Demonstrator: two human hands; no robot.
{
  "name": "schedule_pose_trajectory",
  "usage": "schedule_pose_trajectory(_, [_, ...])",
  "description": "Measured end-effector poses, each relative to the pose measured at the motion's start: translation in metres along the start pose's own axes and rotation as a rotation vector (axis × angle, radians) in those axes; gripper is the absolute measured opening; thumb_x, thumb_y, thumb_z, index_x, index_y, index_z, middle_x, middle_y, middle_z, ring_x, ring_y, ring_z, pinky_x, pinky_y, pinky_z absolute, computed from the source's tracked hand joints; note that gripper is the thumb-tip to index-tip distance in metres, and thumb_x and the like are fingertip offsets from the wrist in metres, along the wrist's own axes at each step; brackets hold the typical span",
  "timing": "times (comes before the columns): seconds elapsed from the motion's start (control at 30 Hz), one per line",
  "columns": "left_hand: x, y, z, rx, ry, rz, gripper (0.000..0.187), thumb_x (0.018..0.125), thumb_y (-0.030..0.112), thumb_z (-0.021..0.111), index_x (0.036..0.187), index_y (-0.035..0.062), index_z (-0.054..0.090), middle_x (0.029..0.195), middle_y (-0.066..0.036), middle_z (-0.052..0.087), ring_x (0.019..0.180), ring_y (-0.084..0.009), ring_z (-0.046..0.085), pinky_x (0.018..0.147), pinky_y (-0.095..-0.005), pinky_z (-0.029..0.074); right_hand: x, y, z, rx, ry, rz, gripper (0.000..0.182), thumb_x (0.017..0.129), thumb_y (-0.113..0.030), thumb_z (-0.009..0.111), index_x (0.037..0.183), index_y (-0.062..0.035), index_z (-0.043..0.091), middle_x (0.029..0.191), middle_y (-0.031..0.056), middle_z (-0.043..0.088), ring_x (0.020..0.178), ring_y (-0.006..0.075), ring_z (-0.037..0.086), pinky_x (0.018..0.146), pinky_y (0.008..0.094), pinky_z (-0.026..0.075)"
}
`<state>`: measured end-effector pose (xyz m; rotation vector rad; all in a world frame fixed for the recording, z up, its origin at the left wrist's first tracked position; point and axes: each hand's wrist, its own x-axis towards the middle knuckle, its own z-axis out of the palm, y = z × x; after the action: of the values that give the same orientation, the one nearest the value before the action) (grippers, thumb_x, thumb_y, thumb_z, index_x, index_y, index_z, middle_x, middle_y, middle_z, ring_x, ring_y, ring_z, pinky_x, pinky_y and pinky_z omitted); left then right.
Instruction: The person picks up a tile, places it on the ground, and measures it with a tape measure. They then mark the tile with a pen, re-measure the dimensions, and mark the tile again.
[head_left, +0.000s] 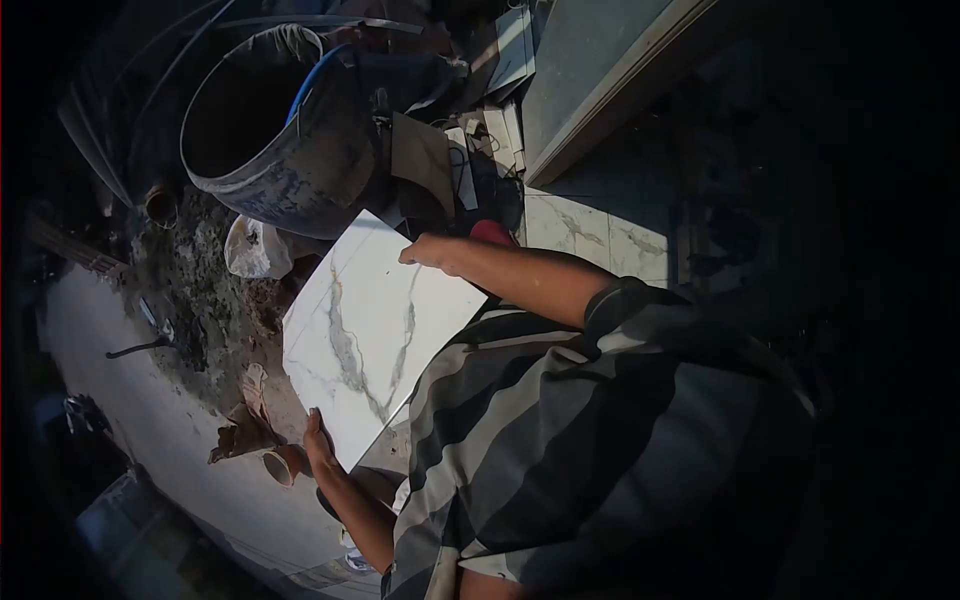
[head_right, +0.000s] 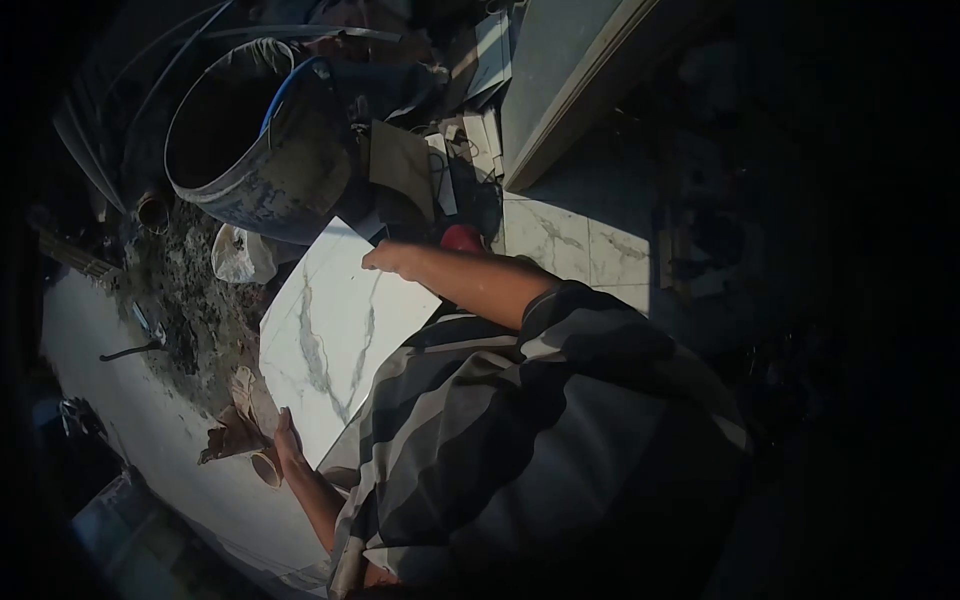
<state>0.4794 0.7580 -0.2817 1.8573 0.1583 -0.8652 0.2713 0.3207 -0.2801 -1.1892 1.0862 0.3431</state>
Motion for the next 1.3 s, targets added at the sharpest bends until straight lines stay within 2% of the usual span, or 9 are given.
schedule_pose_trajectory(0.03, [0.001,0.02,0.01,0.016,-0.04,-0.039,0.041,0.095,0.027,0.052,0.119,-0.0059,0.056,0.118,-0.011,0.059,0.1,-0.0208,0.06,0.089,-0.0299,0.047,-0.015,0.006,-0.001,0.08,0.03,0.001,0.051,0.073,-0.034,0.068,0.114,-0.0033,0.064,0.124,0.021,0.055,0.116,0.0305,0.05,0.092,0.0421,0.04])
schedule_pose_trajectory(0.1, [0.0,0.04,0.016,0.059,-0.076,-0.07,0.041,0.095,0.027,0.052,0.119,-0.0059,0.056,0.117,-0.011,0.059,0.1,-0.0208,0.06,0.089,-0.0299,0.047,-0.017,0.03,0.002,0.181,0.057,0.063,0.074,0.076,-0.038,0.066,0.136,-0.0014,0.043,0.145,0.0202,0.035,0.134,0.0314,0.032,0.106,0.0432,0.03])
schedule_pose_trajectory(0.2, [-0.003,0.065,0.013,0.151,-0.117,-0.091,0.041,0.095,0.027,0.052,0.119,-0.0058,0.056,0.117,-0.01,0.06,0.1,-0.0207,0.061,0.088,-0.0298,0.047,-0.052,0.044,-0.003,0.362,0.046,0.066,0.08,0.077,-0.042,0.065,0.14,-0.0016,0.038,0.15,0.0198,0.027,0.138,0.0336,0.025,0.11,0.0474,0.023])
schedule_pose_trajectory(0.43, [-0.008,0.106,0.005,0.296,-0.166,-0.125,0.041,0.095,0.027,0.052,0.119,-0.0058,0.056,0.117,-0.01,0.06,0.099,-0.0206,0.061,0.088,-0.0296,0.047,-0.063,0.059,0.002,0.564,0.085,-0.02,0.075,0.079,-0.042,0.062,0.14,-0.0049,0.04,0.151,0.0203,0.026,0.139,0.0354,0.022,0.109,0.0494,0.023])
schedule_pose_trajectory(0.6, [-0.015,0.115,0.008,0.309,-0.169,-0.129,0.04,0.095,0.027,0.052,0.118,-0.0057,0.056,0.116,-0.01,0.06,0.099,-0.0205,0.061,0.088,-0.0295,0.047,-0.045,0.053,0.009,0.566,0.097,-0.047,0.064,0.077,-0.039,0.062,0.133,-0.0082,0.051,0.147,0.0198,0.034,0.137,0.0348,0.028,0.107,0.0492,0.025])
schedule_pose_trajectory(0.87, [-0.038,0.116,0.01,0.353,-0.139,-0.153,0.04,0.096,0.027,0.052,0.118,-0.0056,0.056,0.116,-0.01,0.06,0.098,-0.0203,0.061,0.088,-0.0294,0.047,0.01,0.05,0.017,0.554,0.043,-0.071,0.065,0.076,-0.037,0.063,0.13,-0.0028,0.052,0.142,0.019,0.042,0.131,0.0337,0.037,0.105,0.0458,0.03])
schedule_pose_trajectory(0.97, [-0.043,0.117,0.009,0.376,-0.125,-0.166,0.04,0.096,0.027,0.052,0.118,-0.0056,0.056,0.116,-0.01,0.06,0.098,-0.0203,0.061,0.088,-0.0293,0.047,-0.005,0.044,0.017,0.56,-0.062,-0.092,0.069,0.083,-0.037,0.057,0.139,-0.0024,0.039,0.149,0.0208,0.03,0.139,0.0346,0.024,0.107,0.0498,0.027])
schedule_pose_trajectory(1.03, [-0.044,0.122,0.009,0.391,-0.126,-0.168,0.04,0.096,0.027,0.052,0.118,-0.0056,0.056,0.116,-0.01,0.06,0.098,-0.0202,0.061,0.088,-0.0293,0.047,0.036,0.056,0.03,0.616,-0.096,-0.106,0.061,0.079,-0.034,0.061,0.13,-0.0024,0.052,0.14,0.0178,0.044,0.127,0.0322,0.041,0.101,0.0461,0.035])
schedule_pose_trajectory(1.3, [-0.048,0.131,0.006,0.448,-0.133,-0.159,0.04,0.096,0.027,0.052,0.118,-0.0055,0.057,0.115,-0.01,0.06,0.098,-0.0201,0.061,0.087,-0.0291,0.047,0.037,0.05,0.041,0.602,-0.018,-0.088,0.057,0.082,-0.034,0.06,0.129,-0.0037,0.053,0.14,0.0173,0.045,0.129,0.0316,0.04,0.102,0.0473,0.034])
